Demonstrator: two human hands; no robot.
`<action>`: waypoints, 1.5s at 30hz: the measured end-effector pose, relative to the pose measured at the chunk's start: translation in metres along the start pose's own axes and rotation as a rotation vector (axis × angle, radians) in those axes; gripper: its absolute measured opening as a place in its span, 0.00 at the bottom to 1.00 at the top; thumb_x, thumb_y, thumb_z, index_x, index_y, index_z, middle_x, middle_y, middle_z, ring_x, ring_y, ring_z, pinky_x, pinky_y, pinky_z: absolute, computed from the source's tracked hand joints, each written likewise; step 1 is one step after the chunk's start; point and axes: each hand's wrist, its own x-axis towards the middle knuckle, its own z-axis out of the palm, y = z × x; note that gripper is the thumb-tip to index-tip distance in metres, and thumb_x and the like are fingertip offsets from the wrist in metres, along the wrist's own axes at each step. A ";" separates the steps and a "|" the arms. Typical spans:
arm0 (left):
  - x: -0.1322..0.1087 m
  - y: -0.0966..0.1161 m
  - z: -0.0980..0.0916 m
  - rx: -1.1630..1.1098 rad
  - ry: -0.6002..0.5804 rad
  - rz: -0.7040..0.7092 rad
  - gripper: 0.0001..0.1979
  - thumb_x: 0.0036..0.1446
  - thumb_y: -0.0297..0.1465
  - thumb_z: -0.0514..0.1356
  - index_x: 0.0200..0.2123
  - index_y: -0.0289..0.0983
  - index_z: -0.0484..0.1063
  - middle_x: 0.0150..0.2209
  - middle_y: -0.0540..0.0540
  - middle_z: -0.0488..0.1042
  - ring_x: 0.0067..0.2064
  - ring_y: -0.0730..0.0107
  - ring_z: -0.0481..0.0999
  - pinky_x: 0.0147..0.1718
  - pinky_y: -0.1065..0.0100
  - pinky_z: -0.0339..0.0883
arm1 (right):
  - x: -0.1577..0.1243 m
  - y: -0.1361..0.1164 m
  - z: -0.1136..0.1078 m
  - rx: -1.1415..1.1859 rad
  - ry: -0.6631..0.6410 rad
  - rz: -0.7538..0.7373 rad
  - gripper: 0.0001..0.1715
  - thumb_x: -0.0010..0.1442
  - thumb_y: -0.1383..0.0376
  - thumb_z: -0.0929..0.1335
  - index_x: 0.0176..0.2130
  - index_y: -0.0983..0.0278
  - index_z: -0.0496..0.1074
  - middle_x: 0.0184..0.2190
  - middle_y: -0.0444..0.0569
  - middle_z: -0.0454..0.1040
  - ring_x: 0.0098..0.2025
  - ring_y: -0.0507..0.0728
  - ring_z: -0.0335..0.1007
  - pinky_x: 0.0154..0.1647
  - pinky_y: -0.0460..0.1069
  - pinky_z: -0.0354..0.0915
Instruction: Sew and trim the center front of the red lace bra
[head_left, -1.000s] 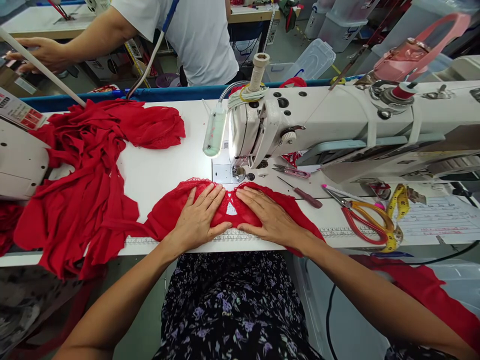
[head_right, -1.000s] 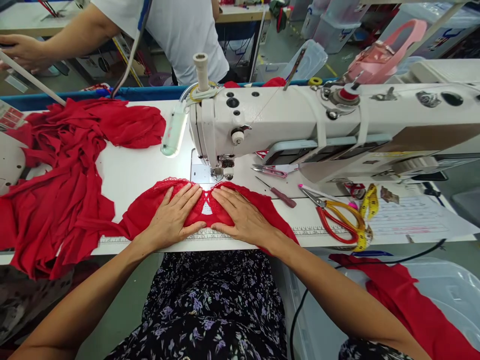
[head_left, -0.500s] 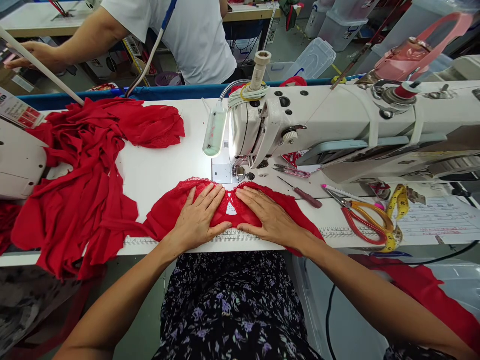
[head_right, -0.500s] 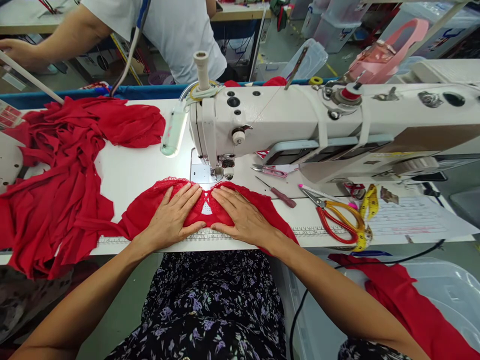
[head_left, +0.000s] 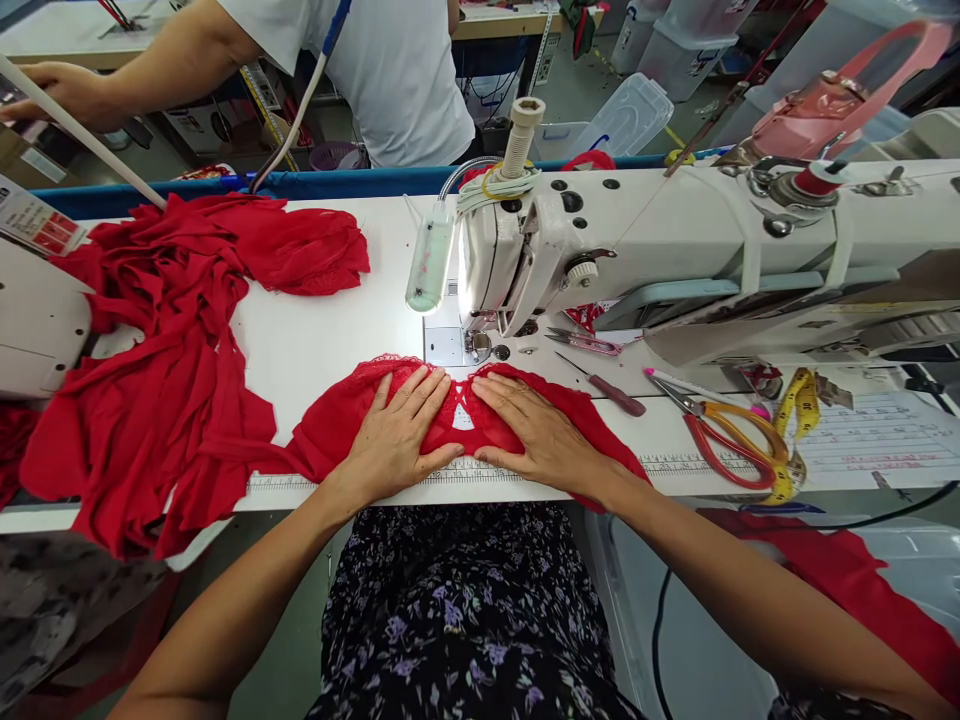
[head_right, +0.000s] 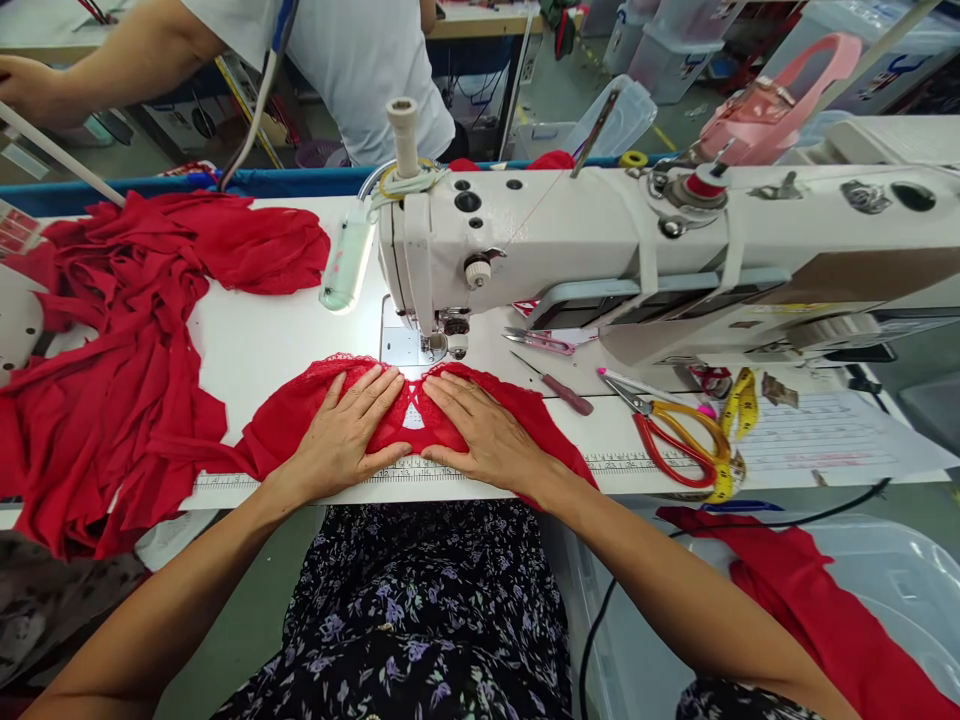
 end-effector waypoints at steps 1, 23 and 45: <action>0.000 0.000 0.000 -0.002 -0.001 0.000 0.40 0.67 0.54 0.47 0.72 0.35 0.41 0.73 0.42 0.48 0.73 0.54 0.46 0.70 0.43 0.36 | 0.000 0.000 0.000 -0.001 0.000 0.000 0.50 0.65 0.49 0.67 0.73 0.58 0.40 0.71 0.52 0.53 0.73 0.63 0.45 0.71 0.62 0.54; 0.000 0.001 -0.001 -0.022 -0.020 -0.012 0.41 0.67 0.55 0.46 0.72 0.37 0.39 0.73 0.43 0.47 0.73 0.54 0.45 0.70 0.44 0.34 | 0.000 0.001 -0.001 0.011 -0.022 0.015 0.47 0.65 0.48 0.66 0.73 0.59 0.43 0.71 0.52 0.52 0.73 0.62 0.44 0.72 0.61 0.52; 0.000 0.002 -0.002 -0.025 0.008 -0.003 0.40 0.67 0.53 0.47 0.72 0.36 0.41 0.72 0.41 0.50 0.73 0.53 0.46 0.69 0.43 0.37 | 0.000 -0.001 -0.001 -0.006 0.003 -0.008 0.45 0.66 0.48 0.66 0.72 0.61 0.47 0.70 0.55 0.54 0.73 0.61 0.44 0.72 0.61 0.52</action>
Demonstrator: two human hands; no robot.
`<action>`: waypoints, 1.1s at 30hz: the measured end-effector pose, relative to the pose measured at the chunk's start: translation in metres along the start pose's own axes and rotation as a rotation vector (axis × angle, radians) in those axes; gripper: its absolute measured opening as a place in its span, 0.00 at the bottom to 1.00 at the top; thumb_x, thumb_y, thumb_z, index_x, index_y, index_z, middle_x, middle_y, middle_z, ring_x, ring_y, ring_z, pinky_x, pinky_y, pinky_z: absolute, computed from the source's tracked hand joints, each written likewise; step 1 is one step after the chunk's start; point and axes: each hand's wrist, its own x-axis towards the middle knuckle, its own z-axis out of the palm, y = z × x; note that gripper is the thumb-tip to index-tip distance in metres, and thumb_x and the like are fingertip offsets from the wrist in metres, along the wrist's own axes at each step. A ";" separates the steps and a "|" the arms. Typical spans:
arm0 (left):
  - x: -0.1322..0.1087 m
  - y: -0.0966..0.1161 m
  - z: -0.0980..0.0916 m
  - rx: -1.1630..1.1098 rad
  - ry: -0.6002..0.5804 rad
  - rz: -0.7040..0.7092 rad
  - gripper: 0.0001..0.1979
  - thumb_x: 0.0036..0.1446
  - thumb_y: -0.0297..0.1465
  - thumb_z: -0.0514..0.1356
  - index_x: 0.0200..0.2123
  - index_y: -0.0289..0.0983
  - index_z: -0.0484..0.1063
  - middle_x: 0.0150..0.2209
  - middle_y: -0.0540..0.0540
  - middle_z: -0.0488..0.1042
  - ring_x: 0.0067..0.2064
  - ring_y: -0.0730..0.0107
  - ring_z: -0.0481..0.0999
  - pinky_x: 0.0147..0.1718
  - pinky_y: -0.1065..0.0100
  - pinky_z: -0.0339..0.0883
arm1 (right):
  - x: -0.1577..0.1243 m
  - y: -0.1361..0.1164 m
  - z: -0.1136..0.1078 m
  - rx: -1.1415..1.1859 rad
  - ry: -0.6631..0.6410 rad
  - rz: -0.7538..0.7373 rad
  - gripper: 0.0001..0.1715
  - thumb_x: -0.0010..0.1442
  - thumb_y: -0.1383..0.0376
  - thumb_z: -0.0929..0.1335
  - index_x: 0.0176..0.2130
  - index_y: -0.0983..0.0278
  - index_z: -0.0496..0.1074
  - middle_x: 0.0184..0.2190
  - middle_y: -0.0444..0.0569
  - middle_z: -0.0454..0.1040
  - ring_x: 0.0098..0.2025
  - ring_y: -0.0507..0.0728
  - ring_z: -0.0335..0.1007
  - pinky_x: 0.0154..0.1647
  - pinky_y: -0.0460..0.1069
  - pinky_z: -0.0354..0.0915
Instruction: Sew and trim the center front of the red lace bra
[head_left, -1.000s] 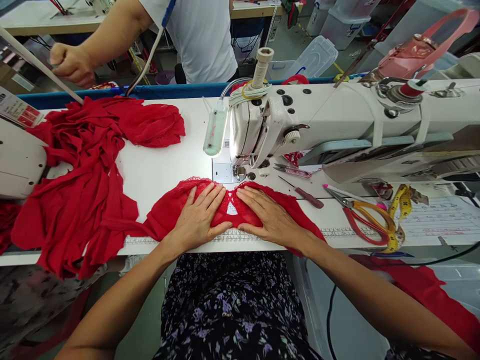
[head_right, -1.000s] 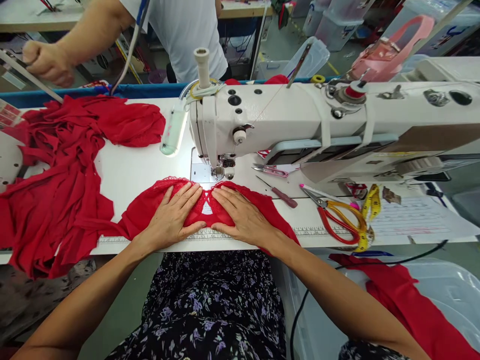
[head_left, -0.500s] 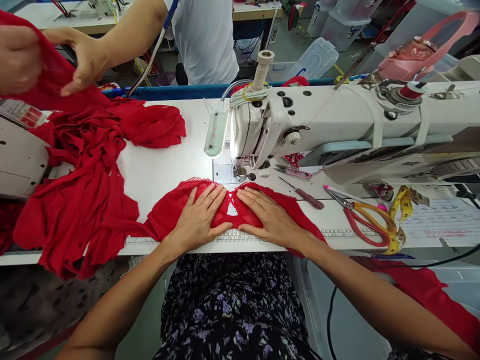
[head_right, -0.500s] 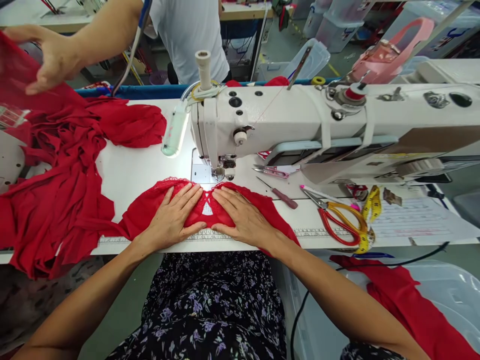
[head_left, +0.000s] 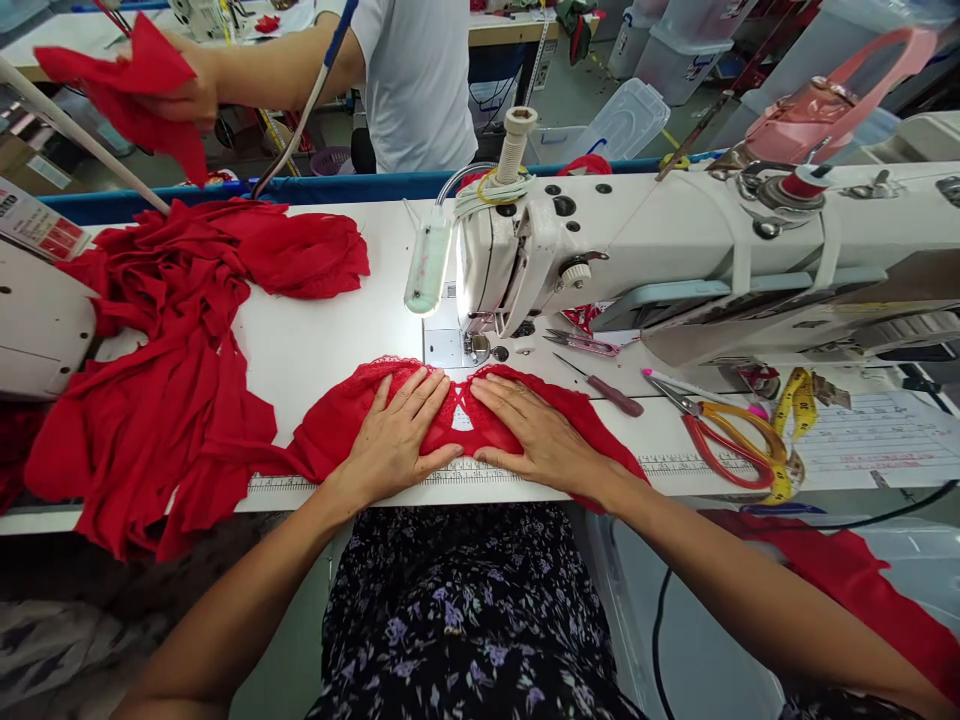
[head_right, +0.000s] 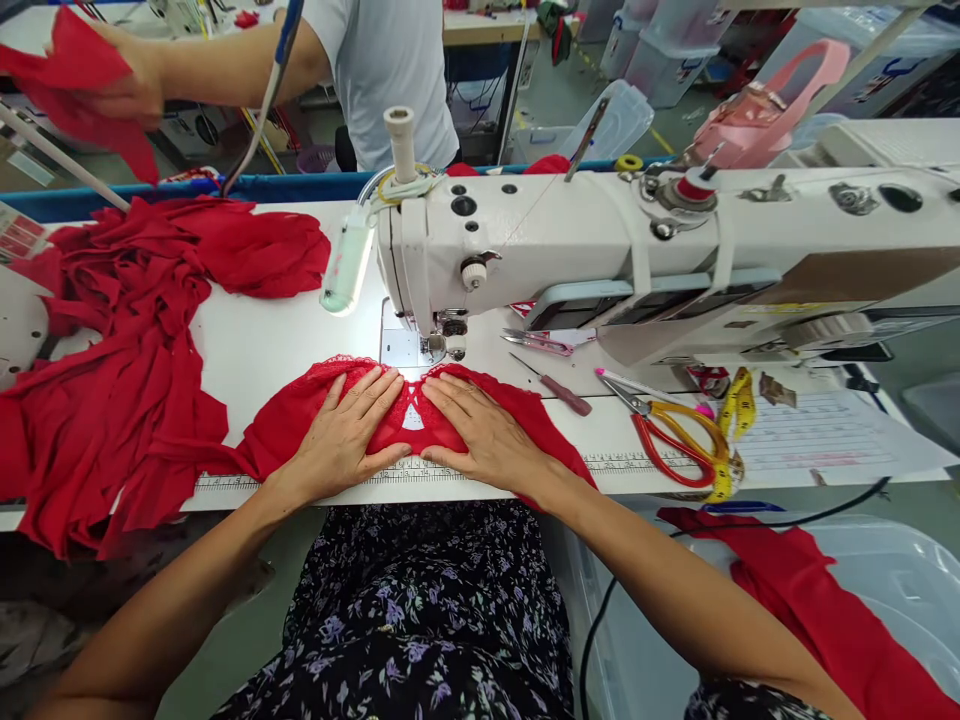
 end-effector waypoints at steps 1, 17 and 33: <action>0.000 0.000 0.000 -0.002 0.000 0.000 0.40 0.67 0.53 0.48 0.72 0.36 0.41 0.72 0.41 0.50 0.73 0.53 0.46 0.69 0.43 0.37 | 0.000 0.000 0.000 0.001 0.000 -0.001 0.45 0.66 0.48 0.66 0.72 0.62 0.47 0.70 0.54 0.54 0.73 0.61 0.44 0.72 0.61 0.52; -0.024 0.068 0.006 0.007 0.333 0.100 0.21 0.67 0.34 0.57 0.60 0.32 0.67 0.53 0.40 0.77 0.55 0.58 0.75 0.63 0.53 0.64 | -0.009 -0.014 -0.013 0.001 0.088 -0.054 0.35 0.68 0.58 0.65 0.69 0.59 0.55 0.65 0.53 0.64 0.68 0.61 0.57 0.67 0.62 0.60; -0.035 0.086 0.025 0.072 0.290 -0.071 0.23 0.68 0.39 0.55 0.62 0.35 0.67 0.60 0.40 0.72 0.62 0.54 0.69 0.69 0.48 0.48 | -0.026 -0.021 0.001 -0.028 0.131 -0.068 0.19 0.68 0.67 0.64 0.57 0.60 0.71 0.54 0.50 0.76 0.58 0.59 0.69 0.59 0.59 0.67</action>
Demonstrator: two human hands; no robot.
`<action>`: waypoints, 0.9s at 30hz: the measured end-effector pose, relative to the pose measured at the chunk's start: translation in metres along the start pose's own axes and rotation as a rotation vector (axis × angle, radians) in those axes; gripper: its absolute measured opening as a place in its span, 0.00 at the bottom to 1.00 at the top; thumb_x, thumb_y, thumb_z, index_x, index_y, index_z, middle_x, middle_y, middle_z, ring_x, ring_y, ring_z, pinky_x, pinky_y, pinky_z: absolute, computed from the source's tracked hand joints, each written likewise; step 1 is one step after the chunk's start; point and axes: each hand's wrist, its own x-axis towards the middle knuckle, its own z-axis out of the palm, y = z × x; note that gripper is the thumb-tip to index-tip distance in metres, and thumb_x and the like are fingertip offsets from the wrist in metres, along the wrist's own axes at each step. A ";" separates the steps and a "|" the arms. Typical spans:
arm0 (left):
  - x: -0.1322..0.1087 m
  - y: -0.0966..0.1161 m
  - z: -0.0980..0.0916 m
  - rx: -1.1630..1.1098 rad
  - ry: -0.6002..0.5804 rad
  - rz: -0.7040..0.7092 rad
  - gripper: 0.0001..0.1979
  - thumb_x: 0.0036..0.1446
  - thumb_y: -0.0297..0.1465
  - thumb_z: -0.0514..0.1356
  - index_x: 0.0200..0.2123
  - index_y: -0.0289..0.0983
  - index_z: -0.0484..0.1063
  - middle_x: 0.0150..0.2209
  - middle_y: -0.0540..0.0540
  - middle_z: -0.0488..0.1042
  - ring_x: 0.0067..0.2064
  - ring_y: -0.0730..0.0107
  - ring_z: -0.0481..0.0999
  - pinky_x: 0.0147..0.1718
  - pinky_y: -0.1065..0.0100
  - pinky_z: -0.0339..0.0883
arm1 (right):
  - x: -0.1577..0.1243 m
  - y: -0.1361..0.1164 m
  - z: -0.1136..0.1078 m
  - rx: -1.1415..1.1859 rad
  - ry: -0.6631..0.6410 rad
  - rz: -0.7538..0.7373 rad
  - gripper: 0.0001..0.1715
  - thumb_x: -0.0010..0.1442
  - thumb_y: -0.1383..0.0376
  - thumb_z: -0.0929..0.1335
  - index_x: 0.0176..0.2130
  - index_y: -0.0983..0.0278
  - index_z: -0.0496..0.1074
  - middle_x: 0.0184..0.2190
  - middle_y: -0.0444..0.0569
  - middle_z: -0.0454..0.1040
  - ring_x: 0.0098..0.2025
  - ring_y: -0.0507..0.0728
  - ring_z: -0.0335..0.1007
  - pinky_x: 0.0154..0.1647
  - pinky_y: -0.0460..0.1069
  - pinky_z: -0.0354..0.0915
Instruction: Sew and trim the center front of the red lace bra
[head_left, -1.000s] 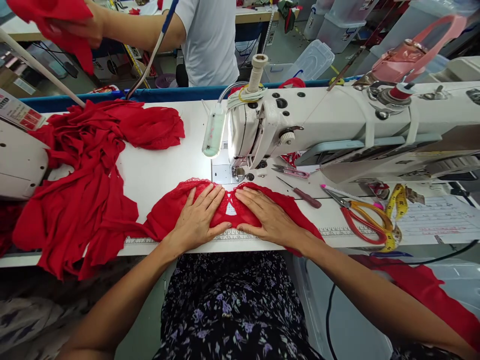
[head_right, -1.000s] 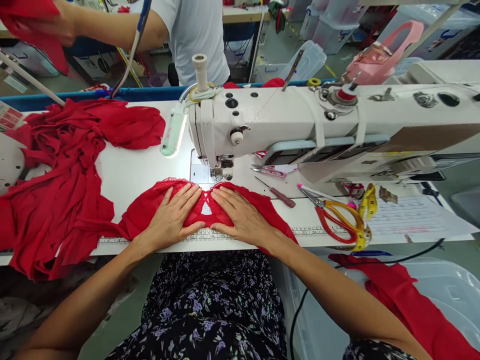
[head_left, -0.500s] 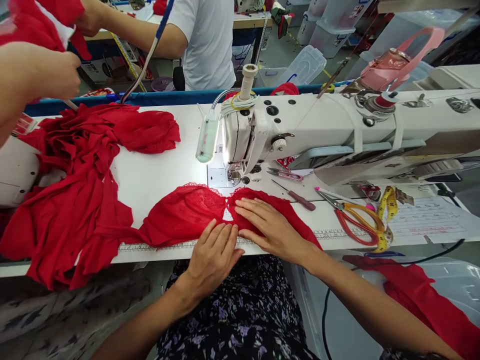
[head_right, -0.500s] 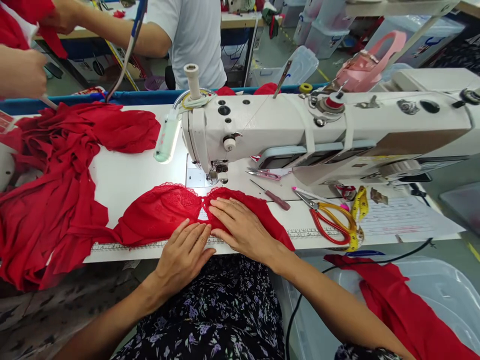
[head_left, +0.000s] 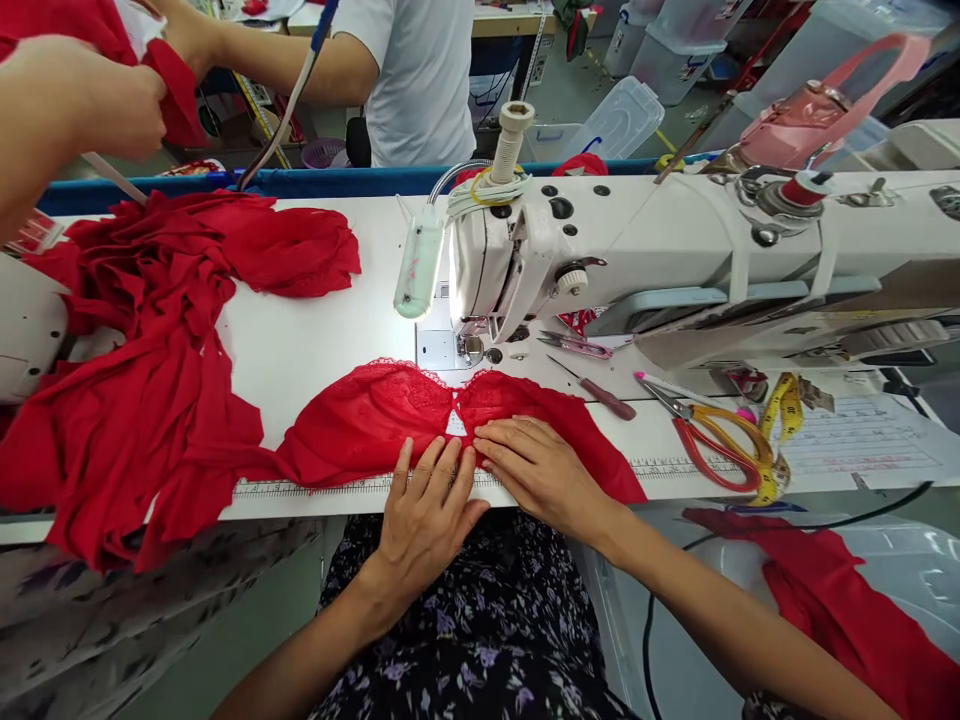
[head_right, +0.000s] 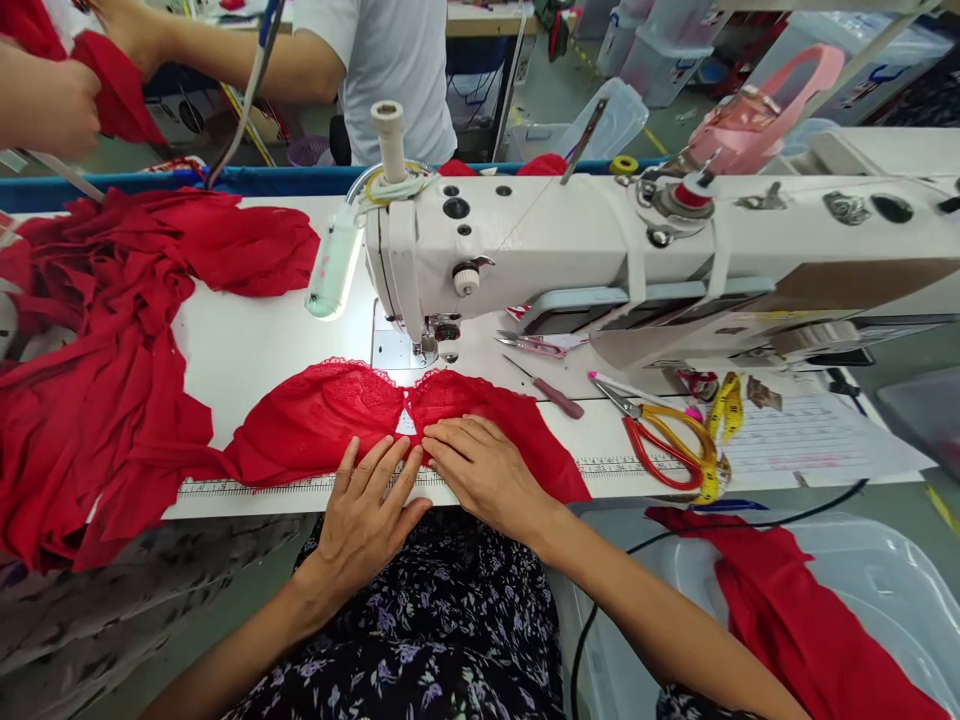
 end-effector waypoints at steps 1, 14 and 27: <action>0.000 0.000 0.001 0.003 0.001 -0.005 0.23 0.68 0.39 0.55 0.62 0.35 0.67 0.60 0.40 0.72 0.62 0.55 0.69 0.69 0.48 0.46 | 0.000 -0.001 -0.001 -0.004 -0.003 0.001 0.19 0.68 0.67 0.64 0.57 0.60 0.71 0.54 0.51 0.76 0.58 0.60 0.69 0.59 0.59 0.67; -0.002 -0.003 0.012 -0.002 0.112 0.055 0.35 0.65 0.37 0.60 0.70 0.33 0.53 0.58 0.37 0.74 0.58 0.50 0.73 0.69 0.41 0.42 | -0.060 0.052 -0.074 -0.458 0.348 0.473 0.17 0.68 0.67 0.62 0.52 0.60 0.75 0.43 0.51 0.80 0.46 0.61 0.75 0.48 0.57 0.70; 0.000 0.002 0.011 -0.040 0.185 0.006 0.24 0.66 0.37 0.59 0.62 0.33 0.67 0.55 0.38 0.76 0.56 0.52 0.74 0.69 0.43 0.44 | -0.113 0.113 -0.117 -0.741 -0.019 0.818 0.23 0.62 0.70 0.61 0.52 0.64 0.76 0.40 0.58 0.80 0.46 0.65 0.73 0.43 0.57 0.65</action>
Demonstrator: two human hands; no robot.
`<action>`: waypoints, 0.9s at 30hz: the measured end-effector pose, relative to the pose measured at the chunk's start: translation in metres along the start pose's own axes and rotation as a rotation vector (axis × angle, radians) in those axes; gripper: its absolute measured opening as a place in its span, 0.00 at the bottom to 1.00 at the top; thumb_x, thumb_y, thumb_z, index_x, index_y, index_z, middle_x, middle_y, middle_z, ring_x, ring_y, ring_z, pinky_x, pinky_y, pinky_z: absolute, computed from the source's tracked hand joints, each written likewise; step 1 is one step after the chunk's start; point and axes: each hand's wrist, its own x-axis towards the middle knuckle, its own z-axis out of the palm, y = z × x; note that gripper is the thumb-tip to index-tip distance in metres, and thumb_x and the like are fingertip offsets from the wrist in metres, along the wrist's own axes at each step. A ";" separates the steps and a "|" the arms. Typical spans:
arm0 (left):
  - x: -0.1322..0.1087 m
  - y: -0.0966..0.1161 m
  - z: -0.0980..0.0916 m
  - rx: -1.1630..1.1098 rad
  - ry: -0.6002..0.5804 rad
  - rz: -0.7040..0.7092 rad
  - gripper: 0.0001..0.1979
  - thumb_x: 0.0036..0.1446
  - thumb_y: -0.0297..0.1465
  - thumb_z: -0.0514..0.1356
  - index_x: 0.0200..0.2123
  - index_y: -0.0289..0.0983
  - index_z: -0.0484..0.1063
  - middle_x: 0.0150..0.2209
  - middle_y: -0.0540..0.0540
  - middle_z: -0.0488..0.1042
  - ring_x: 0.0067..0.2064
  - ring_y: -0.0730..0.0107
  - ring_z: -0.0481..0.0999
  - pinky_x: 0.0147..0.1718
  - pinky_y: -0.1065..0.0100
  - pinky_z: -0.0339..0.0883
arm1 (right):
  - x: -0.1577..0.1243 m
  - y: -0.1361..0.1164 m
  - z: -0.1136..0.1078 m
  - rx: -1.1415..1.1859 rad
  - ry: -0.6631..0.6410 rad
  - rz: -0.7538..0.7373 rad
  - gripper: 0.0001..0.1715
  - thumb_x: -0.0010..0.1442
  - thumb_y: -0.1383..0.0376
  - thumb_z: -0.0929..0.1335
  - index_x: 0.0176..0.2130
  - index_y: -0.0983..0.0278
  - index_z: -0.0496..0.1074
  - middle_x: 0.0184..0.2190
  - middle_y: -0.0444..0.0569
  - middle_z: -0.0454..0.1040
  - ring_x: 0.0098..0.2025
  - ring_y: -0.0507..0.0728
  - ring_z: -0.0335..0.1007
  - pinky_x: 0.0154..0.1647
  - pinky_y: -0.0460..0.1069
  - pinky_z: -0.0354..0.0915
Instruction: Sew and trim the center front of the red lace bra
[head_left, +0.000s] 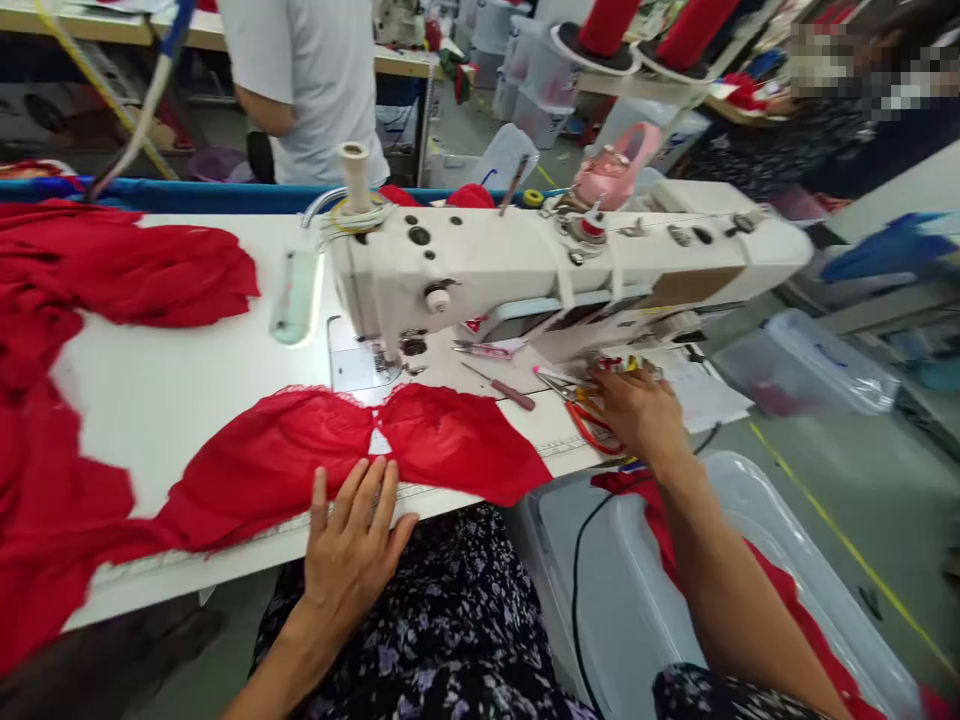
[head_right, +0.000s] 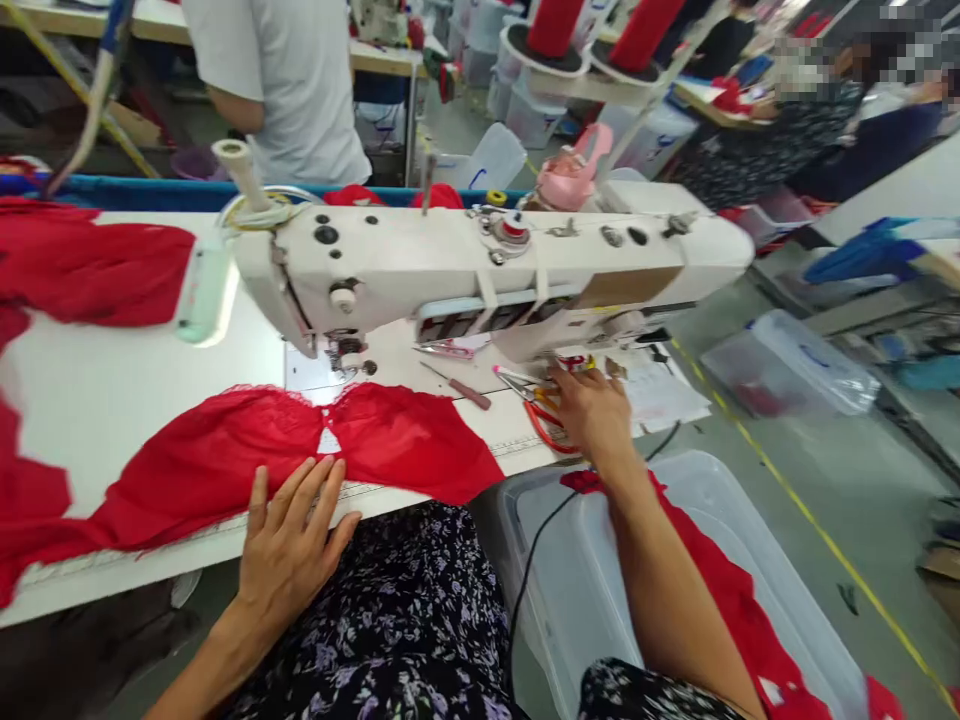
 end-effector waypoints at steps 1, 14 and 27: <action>0.001 0.001 -0.001 -0.008 -0.001 -0.008 0.23 0.66 0.37 0.58 0.60 0.32 0.69 0.55 0.38 0.76 0.56 0.53 0.74 0.69 0.43 0.44 | 0.001 0.002 0.000 0.011 -0.007 -0.018 0.22 0.63 0.69 0.62 0.52 0.65 0.76 0.39 0.59 0.80 0.45 0.64 0.73 0.42 0.57 0.65; -0.001 0.000 0.001 0.018 -0.030 -0.029 0.24 0.67 0.41 0.57 0.58 0.31 0.70 0.57 0.40 0.75 0.59 0.56 0.72 0.71 0.44 0.37 | 0.026 0.028 0.029 0.255 0.147 -0.368 0.19 0.64 0.57 0.62 0.48 0.57 0.77 0.39 0.57 0.79 0.38 0.67 0.75 0.32 0.56 0.63; -0.002 -0.001 0.002 0.017 -0.043 -0.038 0.24 0.67 0.41 0.56 0.60 0.32 0.69 0.57 0.41 0.75 0.59 0.56 0.72 0.71 0.43 0.34 | -0.024 -0.111 -0.058 1.115 0.319 -0.211 0.11 0.60 0.65 0.71 0.28 0.57 0.67 0.23 0.44 0.67 0.25 0.55 0.65 0.24 0.51 0.61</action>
